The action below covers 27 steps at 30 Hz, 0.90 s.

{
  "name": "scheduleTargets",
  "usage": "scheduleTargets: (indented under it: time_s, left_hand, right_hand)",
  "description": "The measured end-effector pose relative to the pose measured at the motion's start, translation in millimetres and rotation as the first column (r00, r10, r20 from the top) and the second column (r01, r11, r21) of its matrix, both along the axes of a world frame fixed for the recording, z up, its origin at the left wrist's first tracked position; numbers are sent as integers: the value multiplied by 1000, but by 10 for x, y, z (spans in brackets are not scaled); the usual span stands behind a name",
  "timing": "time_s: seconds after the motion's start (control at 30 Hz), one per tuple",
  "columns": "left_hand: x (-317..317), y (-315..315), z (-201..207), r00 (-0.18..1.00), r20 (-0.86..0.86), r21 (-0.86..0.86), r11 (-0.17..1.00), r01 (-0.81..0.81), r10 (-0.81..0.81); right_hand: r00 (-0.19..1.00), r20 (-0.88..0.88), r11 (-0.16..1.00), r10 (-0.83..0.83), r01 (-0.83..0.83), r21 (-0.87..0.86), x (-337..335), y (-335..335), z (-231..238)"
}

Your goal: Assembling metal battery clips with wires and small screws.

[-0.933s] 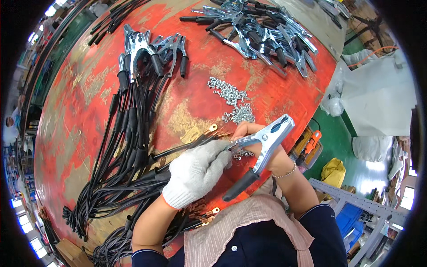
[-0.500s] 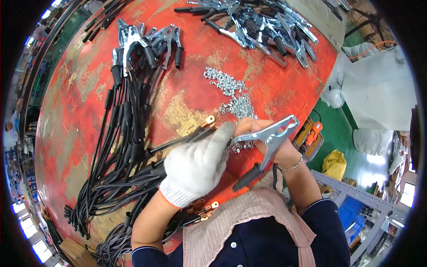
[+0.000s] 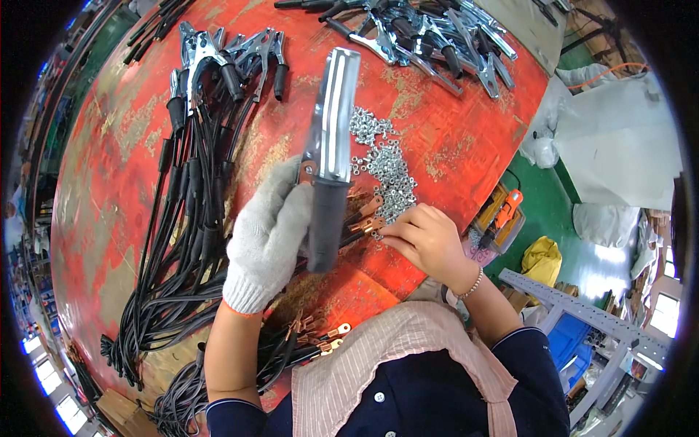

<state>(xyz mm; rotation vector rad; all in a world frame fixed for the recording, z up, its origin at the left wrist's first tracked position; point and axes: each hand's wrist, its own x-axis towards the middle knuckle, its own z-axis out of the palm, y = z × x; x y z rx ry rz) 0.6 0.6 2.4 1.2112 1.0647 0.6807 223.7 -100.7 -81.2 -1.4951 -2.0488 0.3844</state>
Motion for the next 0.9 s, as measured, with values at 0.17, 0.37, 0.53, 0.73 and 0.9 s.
scheduleTargets:
  time_s: [0.17,0.37,0.53,0.73,0.9]
  left_hand:
    - [23,-52,-34,998,-53,30,999,40,-39]
    - [5,-38,19,996,-60,-6,998,62,-63]
    - [-2,-34,-30,997,-43,1,998,70,-70]
    - [-1,-26,-30,995,-56,-24,996,84,-86]
    - [11,-31,-43,997,-5,-38,996,79,-79]
  right_hand:
    - [992,87,996,87,-87,0,24,87,20]
    - [990,40,989,133,-130,-65,11,119,24]
    - [990,30,986,141,-138,-97,-4,112,31]
    - [987,39,982,154,-149,-120,-20,97,57]
    - [976,74,973,203,-193,-127,11,111,79]
